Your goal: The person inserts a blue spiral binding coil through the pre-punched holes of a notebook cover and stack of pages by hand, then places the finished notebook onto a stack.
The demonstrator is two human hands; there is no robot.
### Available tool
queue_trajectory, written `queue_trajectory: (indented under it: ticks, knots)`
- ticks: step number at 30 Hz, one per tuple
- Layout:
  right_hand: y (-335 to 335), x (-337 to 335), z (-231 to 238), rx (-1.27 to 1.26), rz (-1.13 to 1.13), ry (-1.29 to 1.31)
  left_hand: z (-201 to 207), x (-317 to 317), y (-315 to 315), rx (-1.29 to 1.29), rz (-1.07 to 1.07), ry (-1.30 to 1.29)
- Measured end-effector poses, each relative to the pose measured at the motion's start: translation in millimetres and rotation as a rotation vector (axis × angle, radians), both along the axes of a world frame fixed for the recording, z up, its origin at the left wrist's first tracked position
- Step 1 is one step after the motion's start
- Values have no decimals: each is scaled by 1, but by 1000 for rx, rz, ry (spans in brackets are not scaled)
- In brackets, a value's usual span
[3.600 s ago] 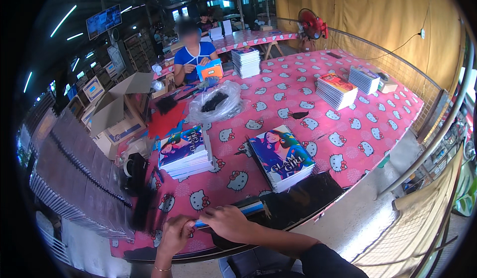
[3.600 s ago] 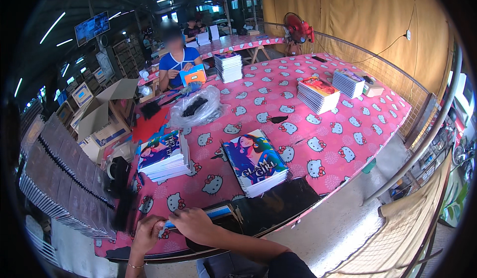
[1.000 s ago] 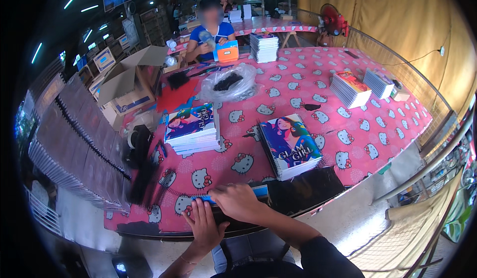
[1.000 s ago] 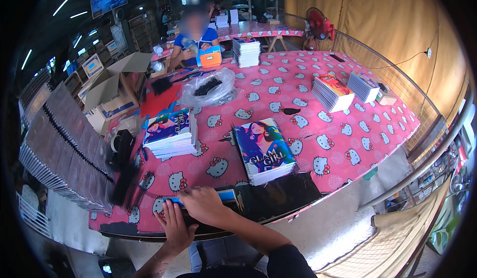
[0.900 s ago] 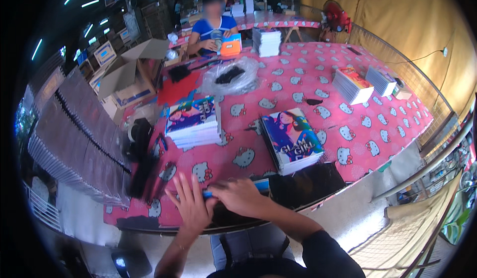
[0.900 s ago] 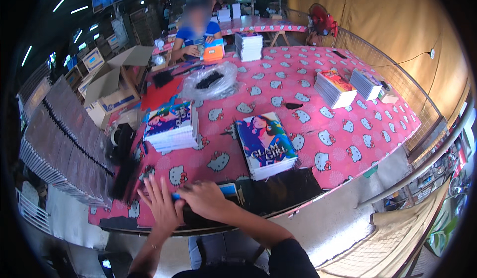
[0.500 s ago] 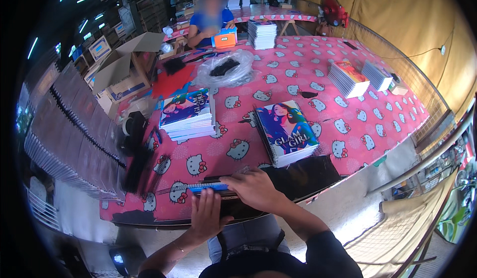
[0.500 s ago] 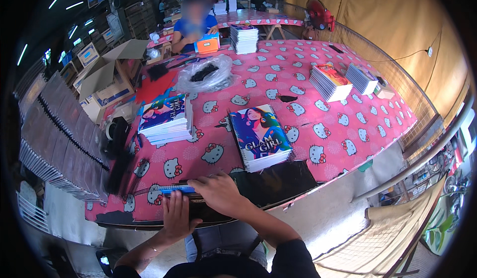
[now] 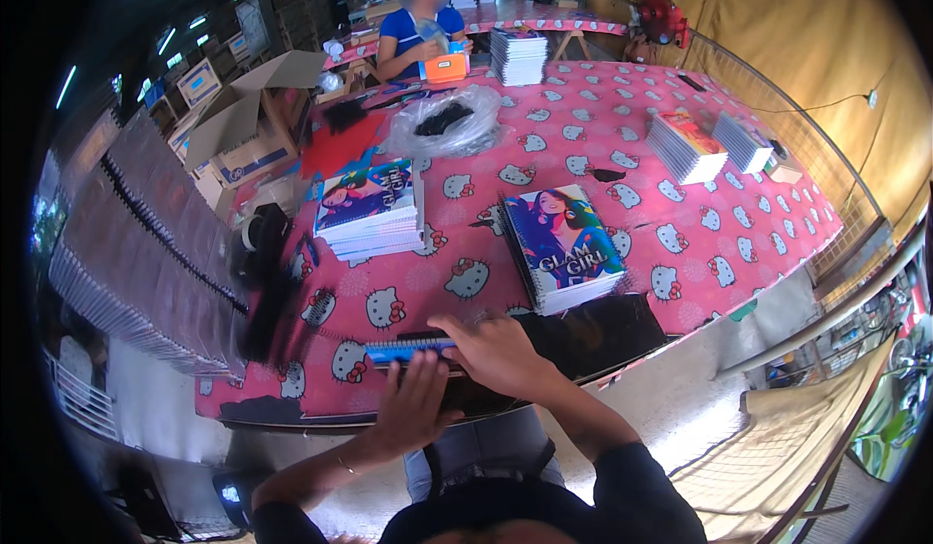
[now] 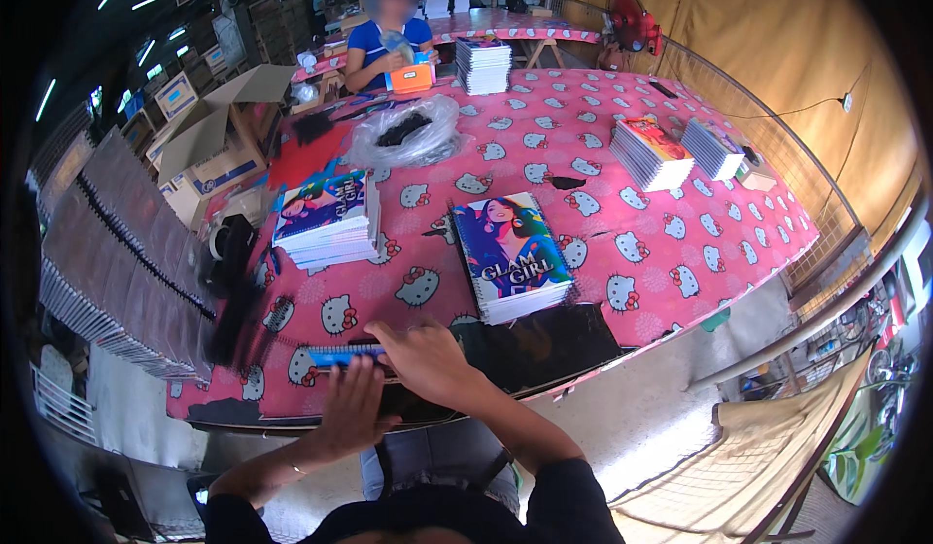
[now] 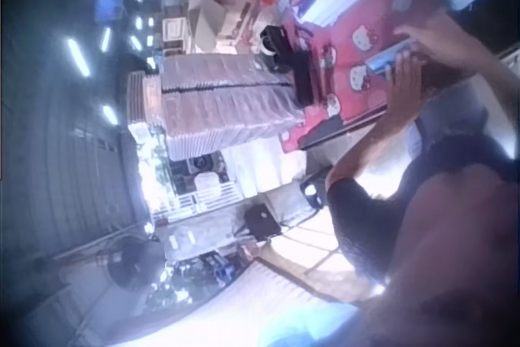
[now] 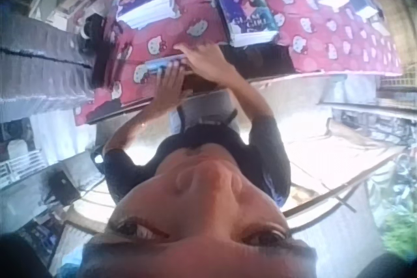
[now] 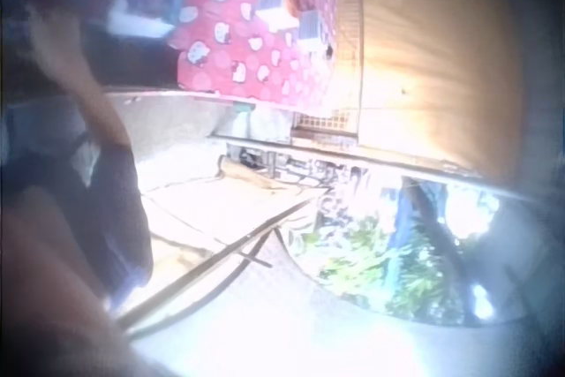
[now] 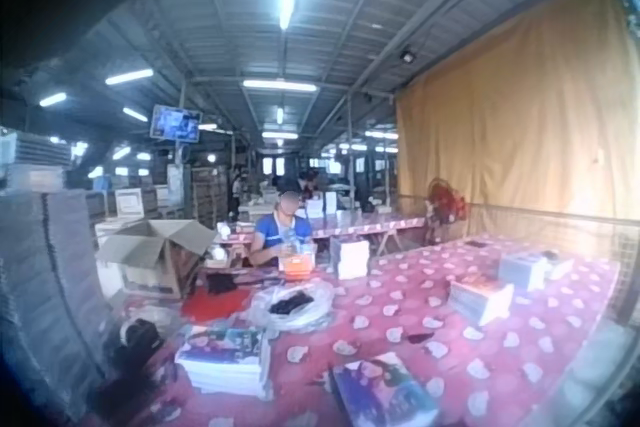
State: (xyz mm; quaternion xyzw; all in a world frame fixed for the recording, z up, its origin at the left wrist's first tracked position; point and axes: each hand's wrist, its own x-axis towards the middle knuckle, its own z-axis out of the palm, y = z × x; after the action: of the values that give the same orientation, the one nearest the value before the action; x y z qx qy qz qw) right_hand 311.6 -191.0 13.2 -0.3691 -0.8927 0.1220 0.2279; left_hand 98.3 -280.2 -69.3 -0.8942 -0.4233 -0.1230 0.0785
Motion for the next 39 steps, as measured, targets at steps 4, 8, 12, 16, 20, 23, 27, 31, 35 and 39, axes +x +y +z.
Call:
queue_trajectory:
  ticks: [4,8,12,16,20,23,27,31,35,39]
  knots:
    - [-15,7,6,71,15,24,65,21,39,32,216,97]
    - [-9,51,2,14,15,422,-5,14,-11,209,-18,-182]
    - [-3,44,-57,-581,141,934,95,7,56,-295,75,-57]
    - [-8,26,-75,-297,81,917,84,31,43,147,194,9]
    - [-9,15,-77,-381,19,960,22,25,11,109,91,38]
    - [-13,11,-79,-361,2,906,65,28,35,137,244,115]
    - [-12,0,-81,-441,5,1116,26,25,5,170,-62,64]
    - [-7,8,-75,-446,98,1032,76,30,55,213,283,187]
    - [-7,29,-60,-468,106,688,33,32,14,119,7,119]
    - [-7,32,-53,-456,105,615,77,43,49,177,201,228]
